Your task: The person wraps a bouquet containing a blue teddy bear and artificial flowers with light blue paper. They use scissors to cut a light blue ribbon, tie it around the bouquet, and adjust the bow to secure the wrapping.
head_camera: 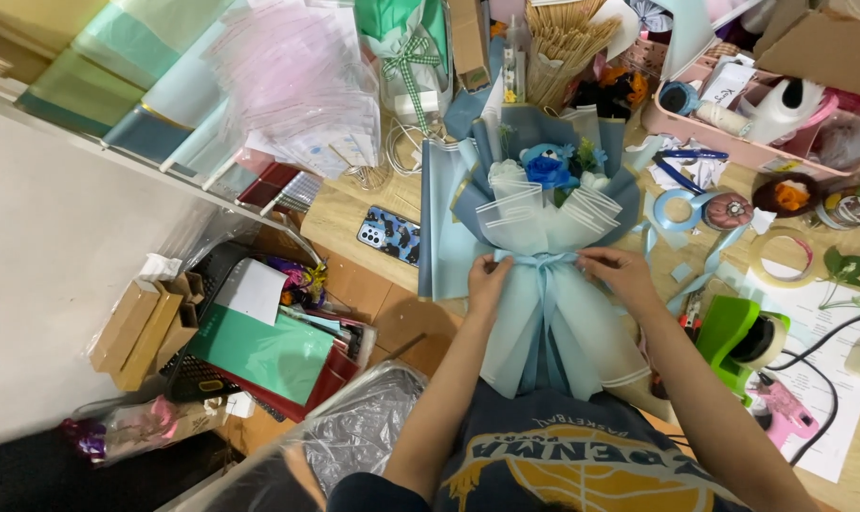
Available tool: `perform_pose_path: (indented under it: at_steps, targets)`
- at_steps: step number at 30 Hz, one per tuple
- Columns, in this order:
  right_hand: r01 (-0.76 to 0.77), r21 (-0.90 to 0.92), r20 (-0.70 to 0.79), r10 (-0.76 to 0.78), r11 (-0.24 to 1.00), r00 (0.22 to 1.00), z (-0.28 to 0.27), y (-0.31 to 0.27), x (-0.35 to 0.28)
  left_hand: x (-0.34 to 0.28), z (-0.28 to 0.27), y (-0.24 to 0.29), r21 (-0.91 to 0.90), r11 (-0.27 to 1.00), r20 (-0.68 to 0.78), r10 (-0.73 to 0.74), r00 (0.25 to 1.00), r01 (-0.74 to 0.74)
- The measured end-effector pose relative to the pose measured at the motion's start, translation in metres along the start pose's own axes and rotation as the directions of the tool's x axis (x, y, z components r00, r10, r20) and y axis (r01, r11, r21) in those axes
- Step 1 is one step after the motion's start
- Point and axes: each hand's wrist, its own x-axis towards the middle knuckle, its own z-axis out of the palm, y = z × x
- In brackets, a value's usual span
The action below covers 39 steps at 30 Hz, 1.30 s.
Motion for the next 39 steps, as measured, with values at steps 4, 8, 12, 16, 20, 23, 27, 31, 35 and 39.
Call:
perform_pose_path:
  at_steps: [4,8,12,16,20,23,27,31,35,39]
  targets:
    - [-0.044,0.164,0.060,0.035,0.985,0.998,0.004,-0.018,-0.011,-0.003,-0.002,0.010,0.019,1.000,-0.019,0.022,1.000,-0.021]
    - [-0.099,0.045,-0.011,0.099,0.994,0.995,0.005,-0.013,-0.001,-0.004,-0.003,0.013,0.084,0.996,-0.005,0.009,1.000,-0.009]
    - [-0.059,-0.097,-0.094,0.050,0.994,0.994,0.006,0.017,0.019,-0.001,0.000,0.009,0.045,0.999,-0.024,0.006,1.000,-0.005]
    - [-0.047,-0.172,-0.177,0.016,0.984,0.984,0.006,0.021,0.021,0.011,-0.002,-0.006,-0.041,0.999,-0.042,-0.038,0.998,0.036]
    - [-0.050,-0.266,-0.246,-0.018,0.963,0.969,0.004,0.040,0.027,0.024,-0.007,-0.020,-0.078,0.994,-0.078,-0.082,0.994,0.076]
    - [-0.050,-0.260,-0.231,-0.012,0.964,0.973,0.003,0.033,0.021,0.022,-0.012,-0.018,-0.077,0.993,-0.094,-0.094,0.991,0.087]
    - [0.006,-0.440,-0.152,-0.081,0.898,0.985,0.001,0.003,0.002,-0.025,-0.008,0.027,0.218,0.968,-0.198,0.171,0.965,-0.126]
    - [0.223,-0.731,0.077,-0.247,0.645,0.966,0.023,-0.050,-0.042,-0.056,0.006,0.038,0.707,0.567,0.037,0.566,0.824,-0.422]
    - [0.150,-0.801,0.085,-0.138,0.580,0.987,0.038,0.004,-0.019,-0.045,0.031,0.017,0.743,0.462,0.187,0.551,0.814,-0.484]
    - [-0.018,-0.578,0.009,0.029,0.816,1.000,0.028,0.020,0.005,-0.033,0.038,0.013,0.731,0.471,0.245,0.495,0.834,-0.494]
